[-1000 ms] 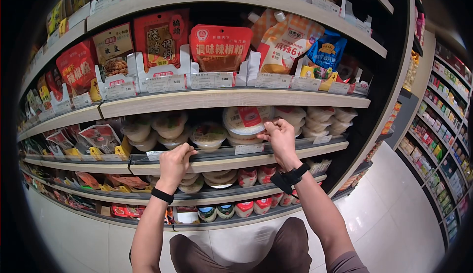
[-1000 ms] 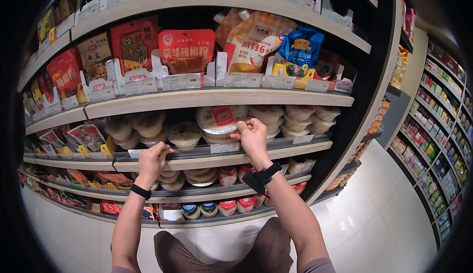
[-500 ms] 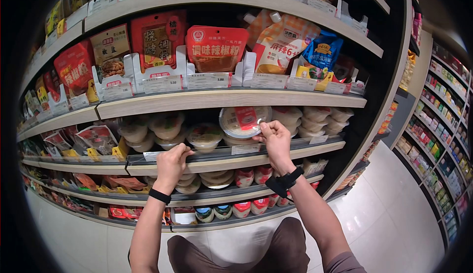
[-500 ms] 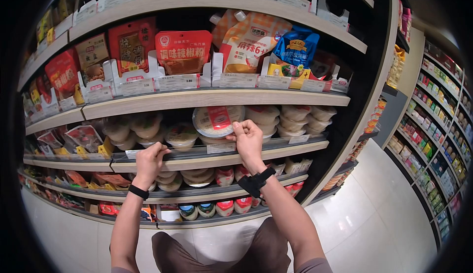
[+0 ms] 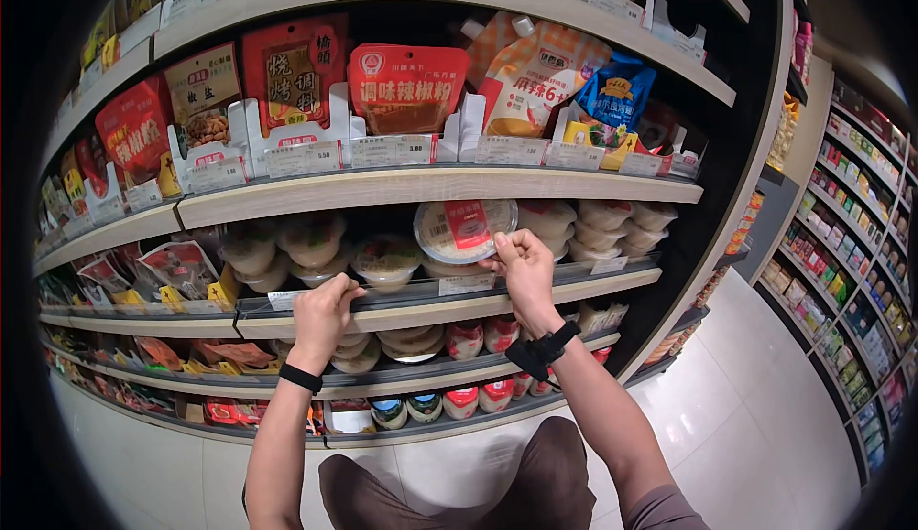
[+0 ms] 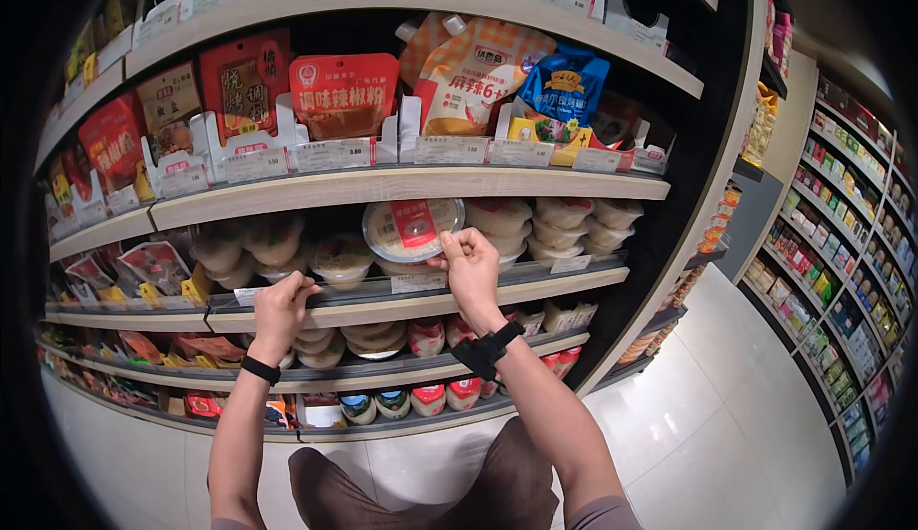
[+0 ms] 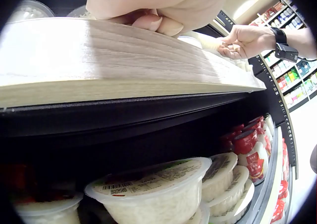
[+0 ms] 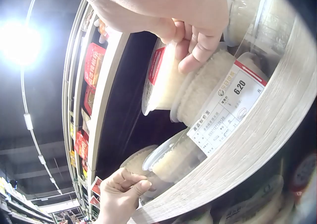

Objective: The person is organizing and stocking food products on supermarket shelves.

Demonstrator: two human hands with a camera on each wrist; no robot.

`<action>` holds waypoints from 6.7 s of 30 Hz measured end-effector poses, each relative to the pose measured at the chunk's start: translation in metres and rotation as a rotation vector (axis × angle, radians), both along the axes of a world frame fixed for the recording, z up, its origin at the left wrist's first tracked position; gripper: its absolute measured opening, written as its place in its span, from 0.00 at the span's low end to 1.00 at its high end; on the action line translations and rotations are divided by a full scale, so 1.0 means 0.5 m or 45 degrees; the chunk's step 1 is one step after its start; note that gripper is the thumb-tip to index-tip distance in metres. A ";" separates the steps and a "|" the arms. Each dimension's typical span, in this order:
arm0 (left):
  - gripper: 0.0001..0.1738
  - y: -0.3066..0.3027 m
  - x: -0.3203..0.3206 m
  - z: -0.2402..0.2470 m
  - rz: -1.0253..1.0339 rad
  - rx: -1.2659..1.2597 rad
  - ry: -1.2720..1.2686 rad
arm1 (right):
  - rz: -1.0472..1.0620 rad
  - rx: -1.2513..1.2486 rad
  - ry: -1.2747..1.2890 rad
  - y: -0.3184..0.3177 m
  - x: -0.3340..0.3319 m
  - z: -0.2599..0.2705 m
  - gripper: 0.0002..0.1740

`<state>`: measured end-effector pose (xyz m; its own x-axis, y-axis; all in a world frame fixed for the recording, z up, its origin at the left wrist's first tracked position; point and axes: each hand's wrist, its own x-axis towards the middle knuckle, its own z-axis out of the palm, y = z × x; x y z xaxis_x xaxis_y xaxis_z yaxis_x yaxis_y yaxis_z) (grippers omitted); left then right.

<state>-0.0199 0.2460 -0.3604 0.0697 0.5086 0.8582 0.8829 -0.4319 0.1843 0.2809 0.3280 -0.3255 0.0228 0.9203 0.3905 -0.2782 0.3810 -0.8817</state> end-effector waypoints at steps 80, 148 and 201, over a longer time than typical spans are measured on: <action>0.09 0.010 0.013 -0.027 -0.055 -0.026 -0.095 | 0.018 -0.020 -0.225 -0.113 0.059 -0.236 0.27; 0.05 0.023 -0.001 -0.045 -0.058 0.148 -0.092 | 0.224 -0.962 0.025 0.050 -0.199 -0.348 0.28; 0.07 0.018 0.005 -0.042 0.011 0.130 -0.075 | 0.494 -0.430 0.244 -0.210 -0.074 -0.491 0.07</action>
